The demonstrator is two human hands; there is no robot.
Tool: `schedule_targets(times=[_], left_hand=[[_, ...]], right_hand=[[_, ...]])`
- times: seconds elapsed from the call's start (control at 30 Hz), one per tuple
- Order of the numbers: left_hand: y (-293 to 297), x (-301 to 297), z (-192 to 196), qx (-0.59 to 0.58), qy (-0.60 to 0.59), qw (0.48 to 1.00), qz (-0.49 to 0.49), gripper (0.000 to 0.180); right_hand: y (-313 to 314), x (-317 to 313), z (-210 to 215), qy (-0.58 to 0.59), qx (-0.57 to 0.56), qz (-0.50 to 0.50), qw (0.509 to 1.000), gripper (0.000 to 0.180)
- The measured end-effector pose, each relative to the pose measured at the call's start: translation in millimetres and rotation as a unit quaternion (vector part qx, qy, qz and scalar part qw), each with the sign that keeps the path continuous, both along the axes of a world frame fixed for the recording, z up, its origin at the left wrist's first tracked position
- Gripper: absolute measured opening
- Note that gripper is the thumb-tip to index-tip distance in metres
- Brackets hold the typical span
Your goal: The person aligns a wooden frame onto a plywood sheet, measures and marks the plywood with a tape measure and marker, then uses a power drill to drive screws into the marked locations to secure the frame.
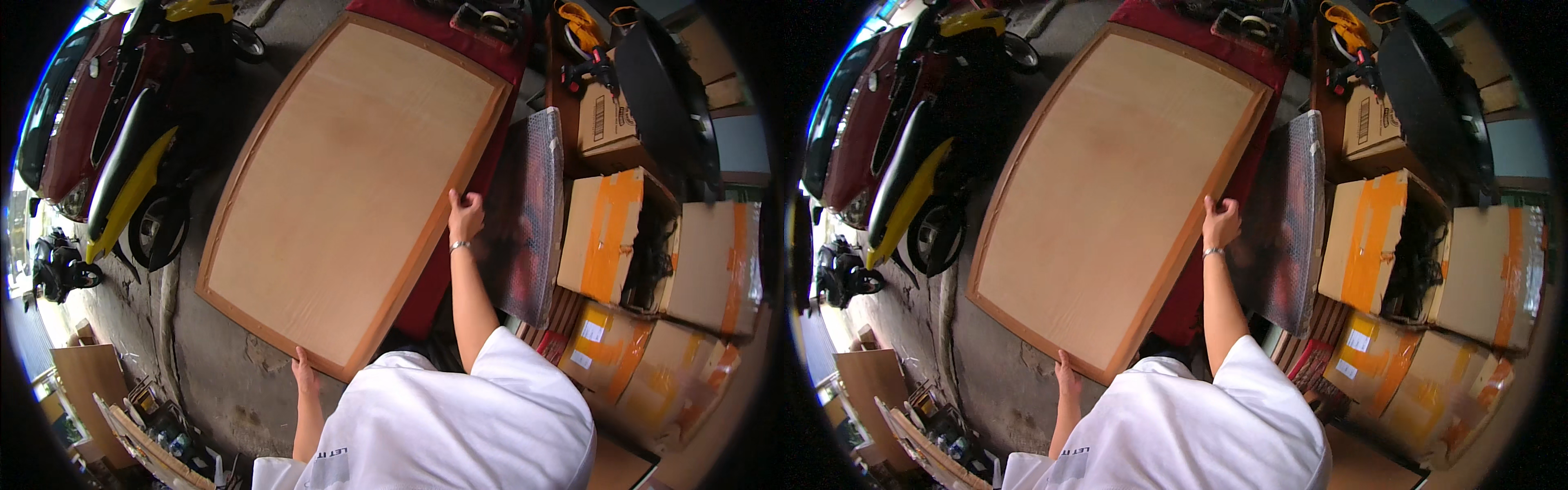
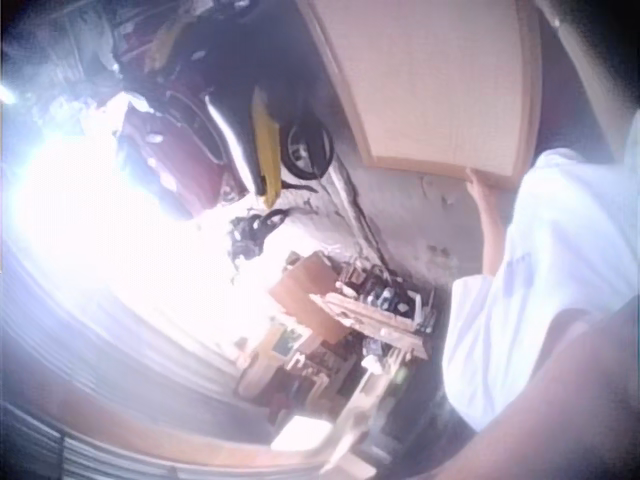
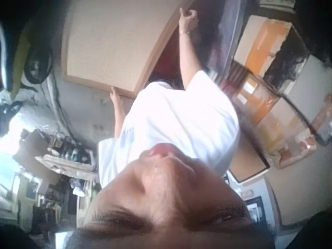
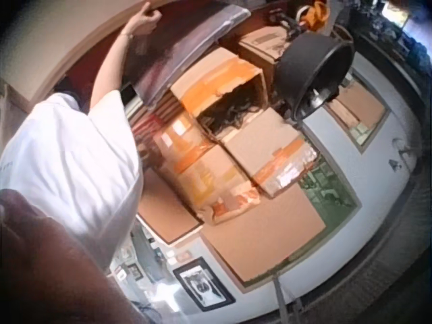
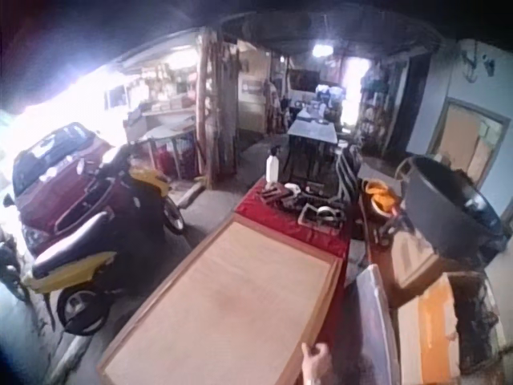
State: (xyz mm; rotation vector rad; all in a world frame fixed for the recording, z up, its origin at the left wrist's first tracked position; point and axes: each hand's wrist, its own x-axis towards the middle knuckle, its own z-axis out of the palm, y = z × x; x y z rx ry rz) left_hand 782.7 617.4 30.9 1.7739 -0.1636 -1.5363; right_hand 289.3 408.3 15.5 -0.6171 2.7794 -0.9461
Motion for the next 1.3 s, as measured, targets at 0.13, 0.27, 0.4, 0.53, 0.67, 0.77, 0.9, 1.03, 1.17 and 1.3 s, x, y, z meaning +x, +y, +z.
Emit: schedule_targets(times=[0.13, 0.27, 0.4, 0.53, 0.67, 0.77, 0.9, 1.03, 1.17, 1.3], left_hand=[[-0.1, 0.1, 2.3, 0.033, -0.019, 0.999, 0.012, 0.068], [-0.8, -0.8, -1.3, 0.017, -0.035, 0.999, -0.004, 0.066], [-9.9, -13.0, 7.0, 0.053, -0.053, 0.997, 0.013, 0.064], [-5.5, -7.5, 5.9, 0.064, -0.061, 0.996, 0.016, 0.065], [-5.8, -4.3, 3.5, 0.065, -0.055, 0.996, 0.014, 0.066], [-5.1, -1.3, 3.9, 0.092, -0.056, 0.994, 0.014, 0.066], [-10.5, -9.1, 8.8, 0.083, -0.036, 0.996, 0.016, 0.065], [-11.8, -12.8, 12.0, 0.073, -0.034, 0.997, 0.011, 0.065], [-13.5, -16.5, 13.2, 0.085, -0.049, 0.995, 0.011, 0.066], [-10.2, -15.9, 13.9, 0.088, -0.048, 0.995, 0.007, 0.067]], right_hand=[[-70.2, -91.0, -8.9, 0.010, -0.039, 0.000, 0.999, 0.046], [-135.3, -169.1, -13.9, 0.000, -0.022, -0.023, 1.000, 0.052], [-177.4, -228.7, -17.9, -0.040, -0.030, -0.012, 0.999, 0.056], [-207.0, -265.5, -21.7, -0.027, -0.041, -0.001, 0.999, 0.058], [-226.5, -292.7, -24.3, -0.069, -0.051, -0.003, 0.996, 0.061], [-239.7, -317.1, -36.5, -0.060, -0.061, -0.007, 0.996, 0.054], [-243.6, -330.4, -43.4, 0.031, -0.021, 0.034, 0.999, 0.054], [-215.7, -293.7, -15.9, -0.239, -0.029, 0.057, 0.969, 0.055], [-164.5, -245.0, 2.7, -0.264, 0.010, 0.108, 0.958, 0.052], [-122.8, -180.0, 15.7, -0.252, 0.046, 0.119, 0.959, 0.060]])
